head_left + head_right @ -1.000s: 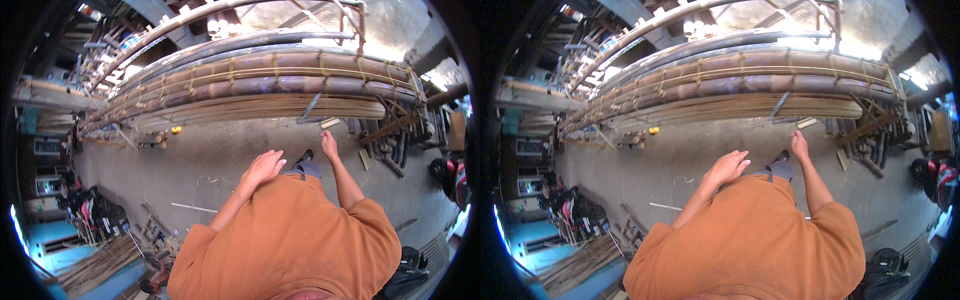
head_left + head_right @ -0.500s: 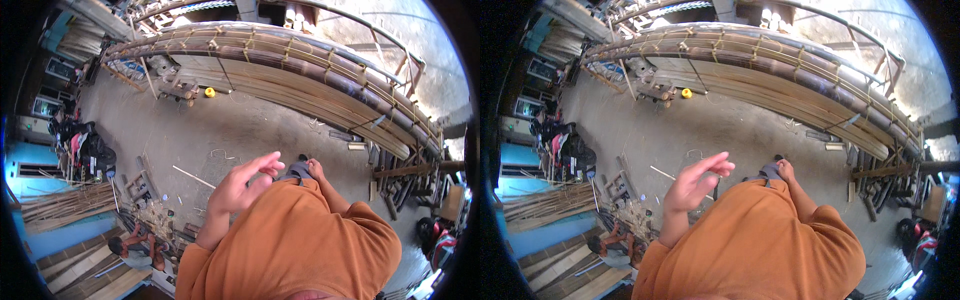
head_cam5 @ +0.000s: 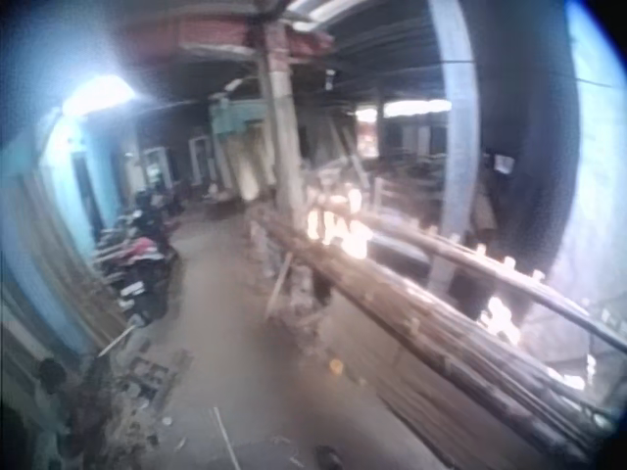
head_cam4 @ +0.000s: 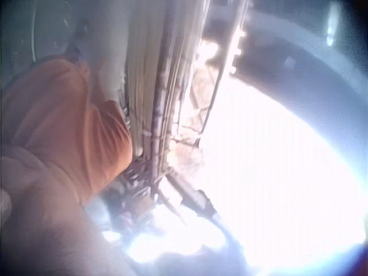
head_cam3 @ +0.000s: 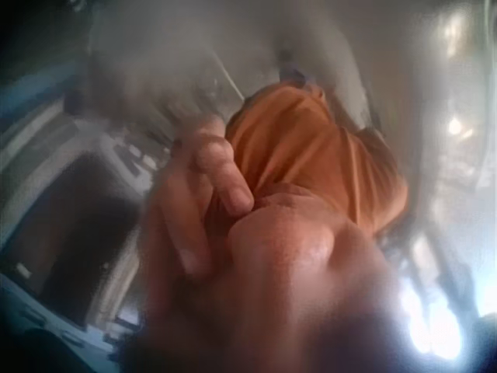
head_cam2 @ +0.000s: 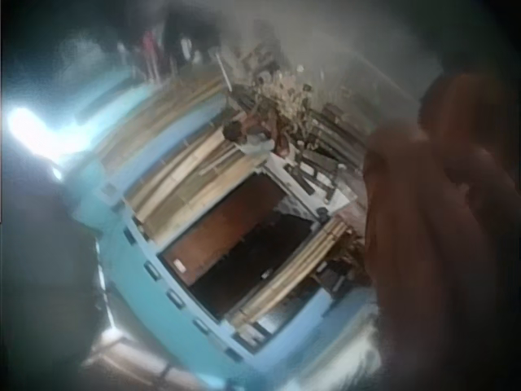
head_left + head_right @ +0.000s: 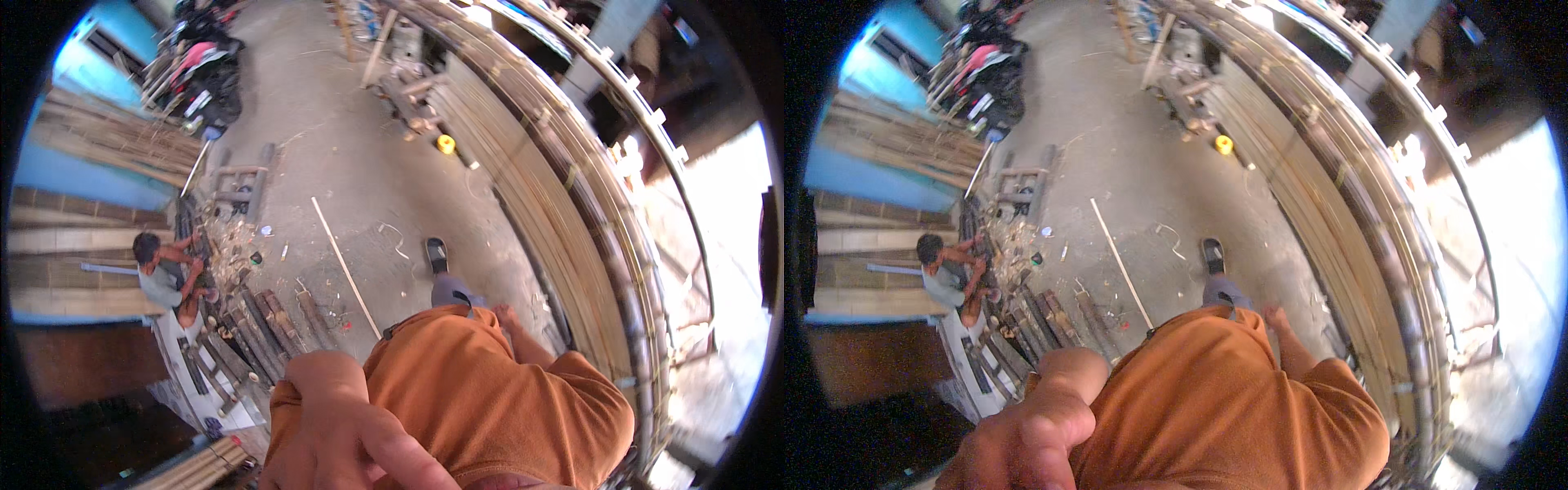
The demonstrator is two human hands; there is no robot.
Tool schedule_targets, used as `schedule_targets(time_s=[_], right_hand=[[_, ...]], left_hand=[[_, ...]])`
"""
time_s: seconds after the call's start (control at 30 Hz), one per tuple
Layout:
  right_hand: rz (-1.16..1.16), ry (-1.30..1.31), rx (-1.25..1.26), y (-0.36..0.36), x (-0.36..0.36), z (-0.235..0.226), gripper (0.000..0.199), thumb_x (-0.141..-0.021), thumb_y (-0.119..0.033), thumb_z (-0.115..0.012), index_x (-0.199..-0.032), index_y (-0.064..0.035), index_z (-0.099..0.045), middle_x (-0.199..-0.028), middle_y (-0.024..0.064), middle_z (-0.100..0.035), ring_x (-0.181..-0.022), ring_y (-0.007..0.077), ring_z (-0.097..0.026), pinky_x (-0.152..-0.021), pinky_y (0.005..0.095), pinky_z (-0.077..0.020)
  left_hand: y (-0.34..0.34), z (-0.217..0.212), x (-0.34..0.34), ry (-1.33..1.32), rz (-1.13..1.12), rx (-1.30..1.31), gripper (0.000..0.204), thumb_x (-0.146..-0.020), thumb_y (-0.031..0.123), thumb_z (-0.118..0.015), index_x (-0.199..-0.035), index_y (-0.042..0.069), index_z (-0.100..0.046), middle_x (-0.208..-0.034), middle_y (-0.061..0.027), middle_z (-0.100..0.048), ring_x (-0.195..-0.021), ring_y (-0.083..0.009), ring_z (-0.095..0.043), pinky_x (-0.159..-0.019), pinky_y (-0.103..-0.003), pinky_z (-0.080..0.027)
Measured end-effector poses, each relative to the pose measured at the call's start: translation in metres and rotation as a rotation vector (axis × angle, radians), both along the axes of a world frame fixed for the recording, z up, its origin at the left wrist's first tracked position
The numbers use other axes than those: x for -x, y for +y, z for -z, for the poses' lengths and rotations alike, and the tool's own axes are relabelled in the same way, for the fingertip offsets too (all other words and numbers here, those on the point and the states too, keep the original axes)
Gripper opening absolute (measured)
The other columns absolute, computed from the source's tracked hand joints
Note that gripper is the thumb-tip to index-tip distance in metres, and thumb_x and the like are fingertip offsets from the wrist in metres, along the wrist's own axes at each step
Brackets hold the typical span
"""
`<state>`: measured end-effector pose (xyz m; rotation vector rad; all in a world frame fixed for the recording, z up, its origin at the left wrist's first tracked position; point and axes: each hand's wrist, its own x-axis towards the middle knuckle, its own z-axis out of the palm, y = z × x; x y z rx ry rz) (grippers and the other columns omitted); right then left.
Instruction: The person unties a bundle of bamboo strips, selects several strips, and aligns them on the floor. They bend and straighten the strips to check flexibility and then arrange them in a parallel stack.
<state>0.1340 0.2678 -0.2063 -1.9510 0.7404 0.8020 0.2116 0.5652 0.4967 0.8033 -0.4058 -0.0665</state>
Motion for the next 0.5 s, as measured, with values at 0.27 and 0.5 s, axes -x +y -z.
schedule_targets(time_s=[0.27,0.5], right_hand=[[-0.255,-0.182,-0.123,-0.028,-0.233,0.035,0.02,-0.089,-0.015,-0.053,-0.097,-0.0026,-0.067,-0.082,0.0077,-0.067,-0.07,0.0168,-0.061,-0.06,0.034,-0.0508],[-0.439,-0.46,0.149,-0.064,-0.472,-0.004,0.025,-0.091,-0.023,-0.052,-0.095,-0.0045,-0.068,-0.076,0.0109,-0.064,-0.06,0.0176,-0.06,-0.052,0.0337,-0.0487]], left_hand=[[-0.043,-0.001,-0.147,-0.261,-0.471,0.068,0.014,-0.097,0.016,-0.053,-0.094,0.018,-0.067,-0.091,0.006,-0.064,-0.102,-0.0103,-0.055,-0.093,-0.032,-0.038],[-0.017,0.003,-0.237,-0.332,-0.56,0.176,0.019,-0.096,0.013,-0.054,-0.104,0.019,-0.069,-0.106,0.0108,-0.068,-0.11,-0.0074,-0.053,-0.102,-0.036,-0.031]])
